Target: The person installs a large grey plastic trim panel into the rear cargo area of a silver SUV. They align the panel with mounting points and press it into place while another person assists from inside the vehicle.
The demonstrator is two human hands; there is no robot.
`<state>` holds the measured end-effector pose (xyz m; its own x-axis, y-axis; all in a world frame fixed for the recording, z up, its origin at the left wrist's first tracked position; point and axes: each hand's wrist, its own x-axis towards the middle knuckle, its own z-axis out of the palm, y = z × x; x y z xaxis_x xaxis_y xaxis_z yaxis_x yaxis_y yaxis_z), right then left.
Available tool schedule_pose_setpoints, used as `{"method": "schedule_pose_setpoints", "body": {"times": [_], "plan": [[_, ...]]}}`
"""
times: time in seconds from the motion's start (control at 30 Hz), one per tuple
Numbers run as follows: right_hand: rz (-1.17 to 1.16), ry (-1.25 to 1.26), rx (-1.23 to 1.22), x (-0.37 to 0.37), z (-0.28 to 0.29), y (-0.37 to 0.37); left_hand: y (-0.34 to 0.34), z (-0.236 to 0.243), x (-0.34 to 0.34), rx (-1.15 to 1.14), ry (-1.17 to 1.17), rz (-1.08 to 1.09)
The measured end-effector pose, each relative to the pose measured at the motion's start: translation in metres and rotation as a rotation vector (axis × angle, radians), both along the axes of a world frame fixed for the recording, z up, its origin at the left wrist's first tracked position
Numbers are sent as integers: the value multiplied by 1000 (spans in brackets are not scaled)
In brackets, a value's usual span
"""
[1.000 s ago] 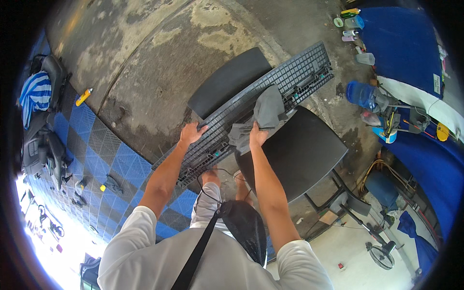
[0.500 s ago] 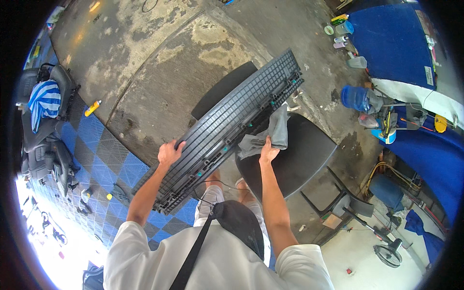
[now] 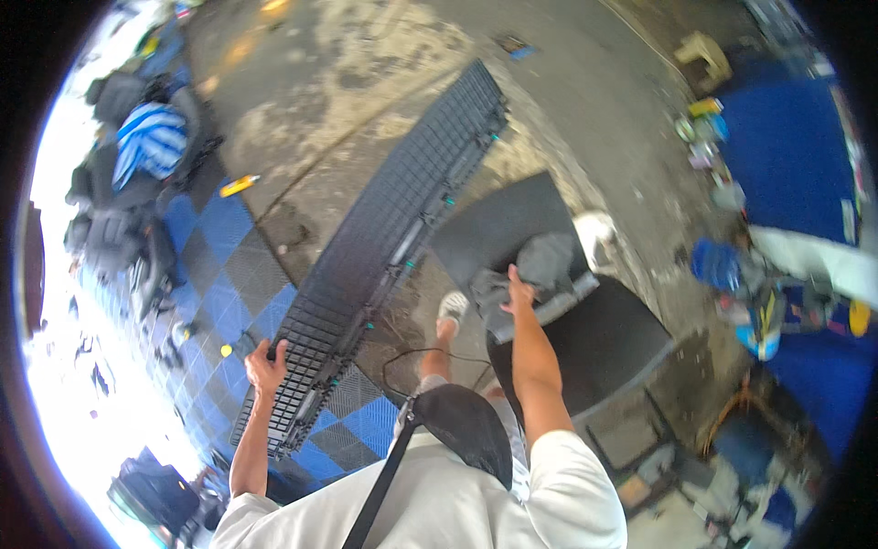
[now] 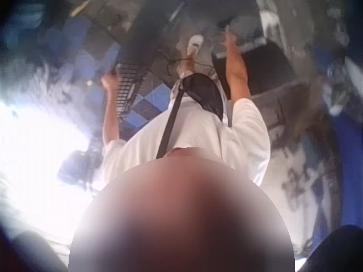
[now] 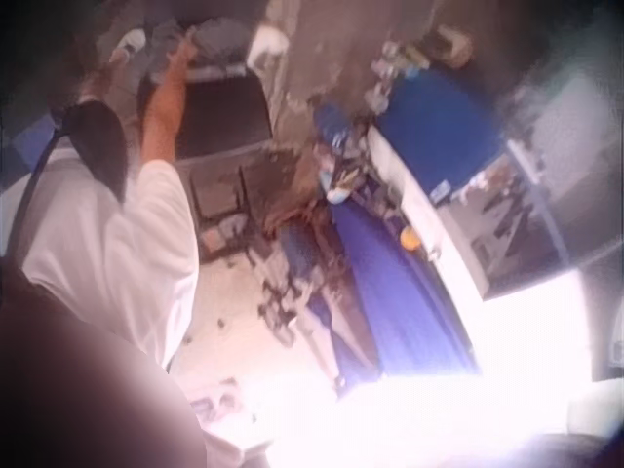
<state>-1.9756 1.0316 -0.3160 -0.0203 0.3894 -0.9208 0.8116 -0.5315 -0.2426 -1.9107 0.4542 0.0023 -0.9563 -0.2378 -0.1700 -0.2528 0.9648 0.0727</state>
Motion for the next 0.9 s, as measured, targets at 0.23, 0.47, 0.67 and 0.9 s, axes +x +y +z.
{"method": "schedule_pose_setpoints", "body": {"times": [0.23, 0.47, 0.67, 0.9], "plan": [[315, -233, -25, -1, 41, -14, 7, 33, 75, 102, 36, 253], [759, 444, -563, 9, 131, -164, 40, 106, 189, 65, 53, 478], [598, 385, -1117, 84, 256, -275, 105, 167, 341, 12, 121, 530], [613, 635, -1089, 196, 313, -343, 171, 184, 484, -309, 554, 453]]}}
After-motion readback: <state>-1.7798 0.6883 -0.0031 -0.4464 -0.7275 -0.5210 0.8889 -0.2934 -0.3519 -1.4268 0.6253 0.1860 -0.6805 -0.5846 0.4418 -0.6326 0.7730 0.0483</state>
